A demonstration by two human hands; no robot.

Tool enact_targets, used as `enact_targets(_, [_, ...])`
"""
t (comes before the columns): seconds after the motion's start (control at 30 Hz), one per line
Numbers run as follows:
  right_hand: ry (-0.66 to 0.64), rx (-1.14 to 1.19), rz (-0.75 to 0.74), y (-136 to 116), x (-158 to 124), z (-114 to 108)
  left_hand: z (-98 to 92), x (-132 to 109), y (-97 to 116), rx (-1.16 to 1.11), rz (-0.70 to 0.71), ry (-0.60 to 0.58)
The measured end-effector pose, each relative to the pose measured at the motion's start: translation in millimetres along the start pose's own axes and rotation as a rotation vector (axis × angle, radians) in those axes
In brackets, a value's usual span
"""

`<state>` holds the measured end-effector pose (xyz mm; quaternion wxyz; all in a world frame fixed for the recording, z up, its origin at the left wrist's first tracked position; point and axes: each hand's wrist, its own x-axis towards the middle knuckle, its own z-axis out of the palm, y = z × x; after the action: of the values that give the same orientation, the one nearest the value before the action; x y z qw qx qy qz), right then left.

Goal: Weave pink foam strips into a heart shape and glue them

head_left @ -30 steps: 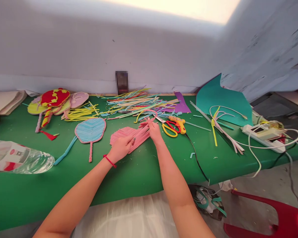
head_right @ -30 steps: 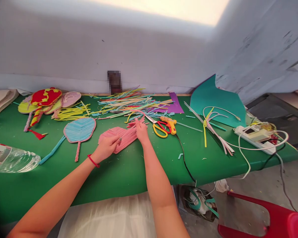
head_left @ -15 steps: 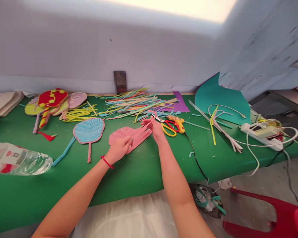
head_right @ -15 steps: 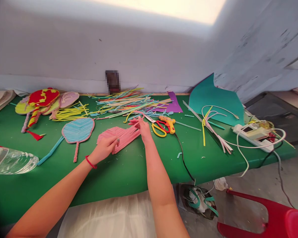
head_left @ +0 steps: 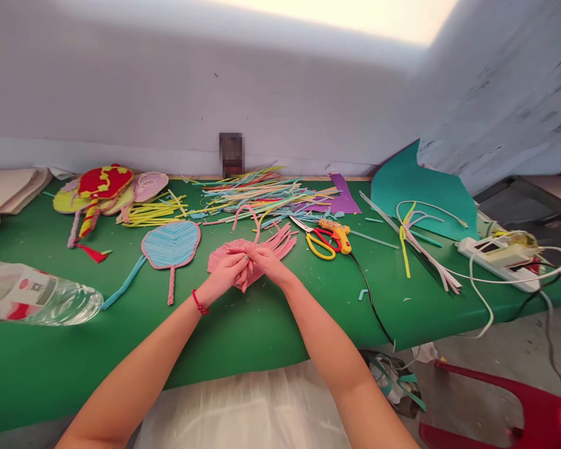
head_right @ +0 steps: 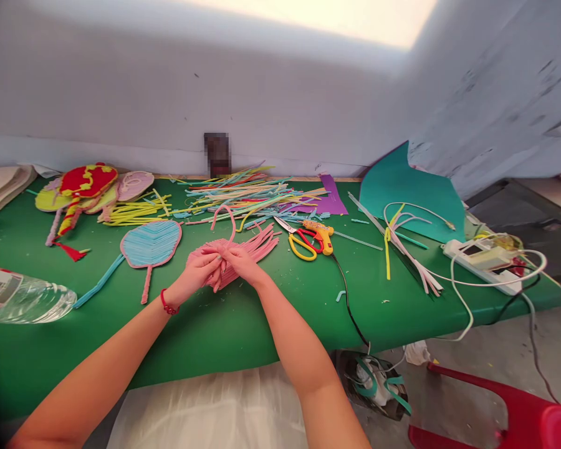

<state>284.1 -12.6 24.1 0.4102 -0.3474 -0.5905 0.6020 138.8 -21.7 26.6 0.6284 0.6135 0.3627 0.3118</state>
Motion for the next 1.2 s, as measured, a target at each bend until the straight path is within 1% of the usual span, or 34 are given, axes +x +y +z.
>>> enact_targets(0.17, [0.034, -0.016, -0.059, -8.0, -0.5, 1.8, -2.2, 2.5, -0.7, -0.015, -0.015, -0.010])
enact_targets(0.3, [0.146, 0.001, -0.077, -10.8, -0.7, 0.1, -2.2, 0.4, 3.6, -0.023, -0.029, -0.022])
enact_targets(0.37, [0.211, -0.002, -0.075, -10.7, -0.9, -3.5, -1.3, -0.8, 4.2, -0.028, -0.040, -0.028])
enact_targets(0.47, [0.266, -0.013, -0.078, -9.8, -0.9, -11.6, 0.1, -1.1, 3.1, -0.033, -0.053, -0.038])
enact_targets(0.53, [0.298, 0.007, -0.081, -9.1, -0.8, -17.5, 1.2, -0.7, 2.7, -0.032, -0.058, -0.045])
enact_targets(0.67, [0.422, 0.054, -0.099, -8.6, -1.1, -27.9, 3.6, -0.7, 5.2, -0.023, -0.068, -0.063])
enact_targets(0.73, [0.448, 0.067, -0.110, -8.3, -1.4, -32.8, 4.8, -1.3, 7.2, -0.017, -0.072, -0.072])
enact_targets(0.8, [0.474, 0.102, -0.119, -7.4, -1.7, -38.9, 5.7, -2.3, 9.1, -0.006, -0.078, -0.083])
enact_targets(0.97, [0.636, 0.256, -0.138, -4.1, -2.7, -58.3, 8.2, -4.2, 10.4, 0.029, -0.089, -0.121])
enact_targets(1.07, [0.656, 0.335, -0.131, -3.9, -3.7, -66.5, 9.7, -3.2, 9.0, 0.046, -0.084, -0.145])
enact_targets(1.2, [0.725, 0.462, -0.161, -6.8, -6.7, -74.8, 8.5, -3.6, 8.0, 0.061, -0.092, -0.182])
